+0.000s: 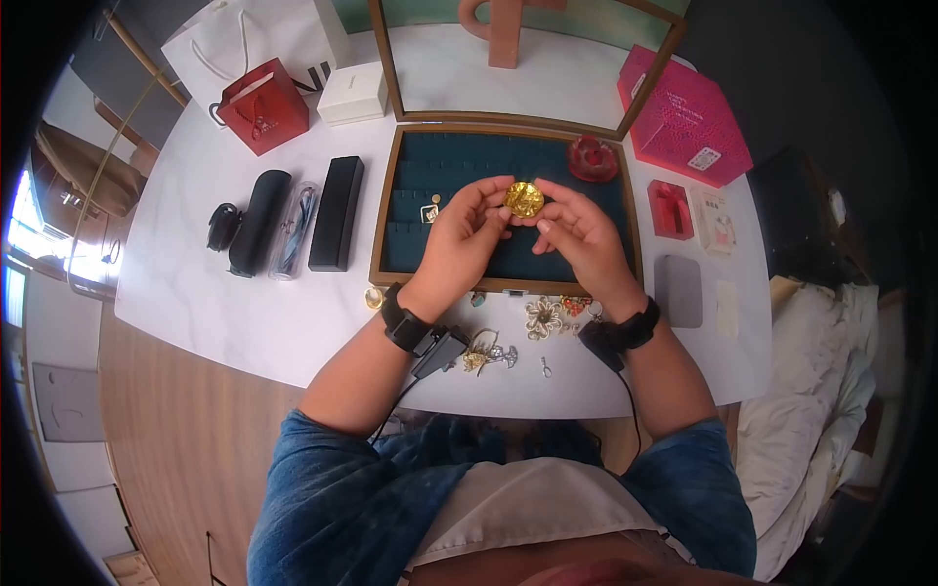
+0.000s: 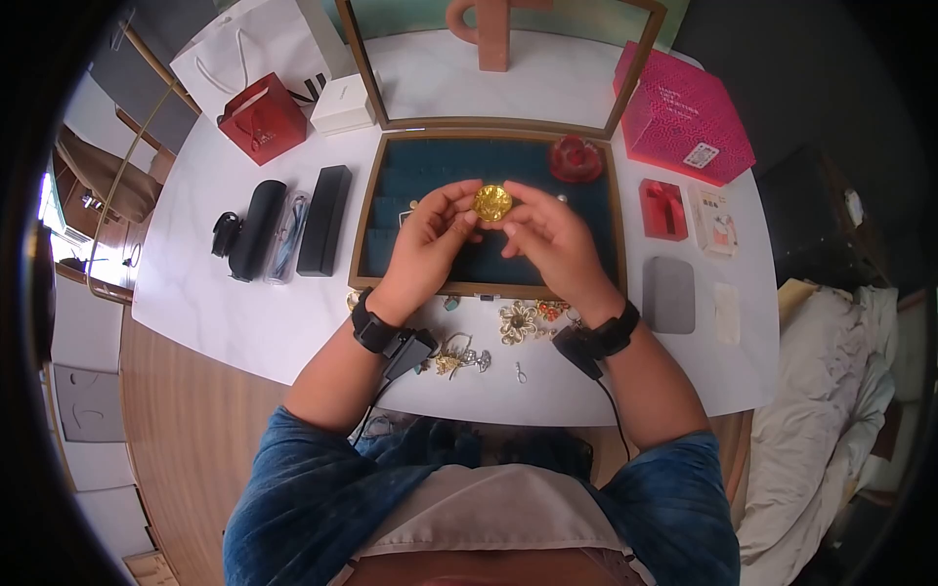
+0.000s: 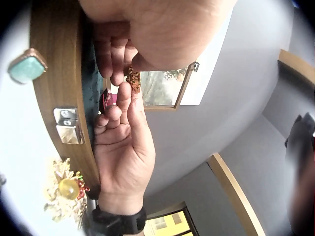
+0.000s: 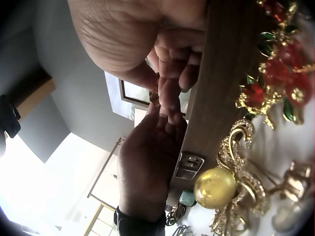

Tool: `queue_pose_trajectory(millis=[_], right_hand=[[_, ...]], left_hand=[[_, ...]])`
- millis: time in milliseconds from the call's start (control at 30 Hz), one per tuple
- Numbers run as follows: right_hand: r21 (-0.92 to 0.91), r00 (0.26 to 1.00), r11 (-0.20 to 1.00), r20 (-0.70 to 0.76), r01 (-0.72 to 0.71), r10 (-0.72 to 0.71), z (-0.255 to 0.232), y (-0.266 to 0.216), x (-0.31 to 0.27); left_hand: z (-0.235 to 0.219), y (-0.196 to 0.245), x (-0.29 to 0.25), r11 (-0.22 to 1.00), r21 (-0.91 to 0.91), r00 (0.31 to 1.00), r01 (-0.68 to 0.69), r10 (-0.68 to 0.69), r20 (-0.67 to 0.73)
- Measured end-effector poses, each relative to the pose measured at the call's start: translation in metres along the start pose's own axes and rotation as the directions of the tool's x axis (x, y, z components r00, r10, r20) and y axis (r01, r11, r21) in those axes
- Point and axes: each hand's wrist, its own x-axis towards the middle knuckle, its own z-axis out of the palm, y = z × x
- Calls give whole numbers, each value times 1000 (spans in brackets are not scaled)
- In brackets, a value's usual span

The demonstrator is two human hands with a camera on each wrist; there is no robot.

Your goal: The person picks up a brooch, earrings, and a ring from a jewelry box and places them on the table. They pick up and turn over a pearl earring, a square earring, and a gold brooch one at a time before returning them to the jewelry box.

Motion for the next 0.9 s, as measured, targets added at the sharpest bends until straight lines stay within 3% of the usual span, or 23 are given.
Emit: queue_pose_trajectory(millis=[467, 900], right_hand=[[9, 999, 999, -4, -41, 41, 0, -4, -1], [46, 1000, 999, 22, -7, 6, 0, 2, 1]], left_hand=[[-4, 3, 4, 995, -71, 997, 74, -76, -17], [1, 9, 2, 989, -122, 995, 87, -80, 62]])
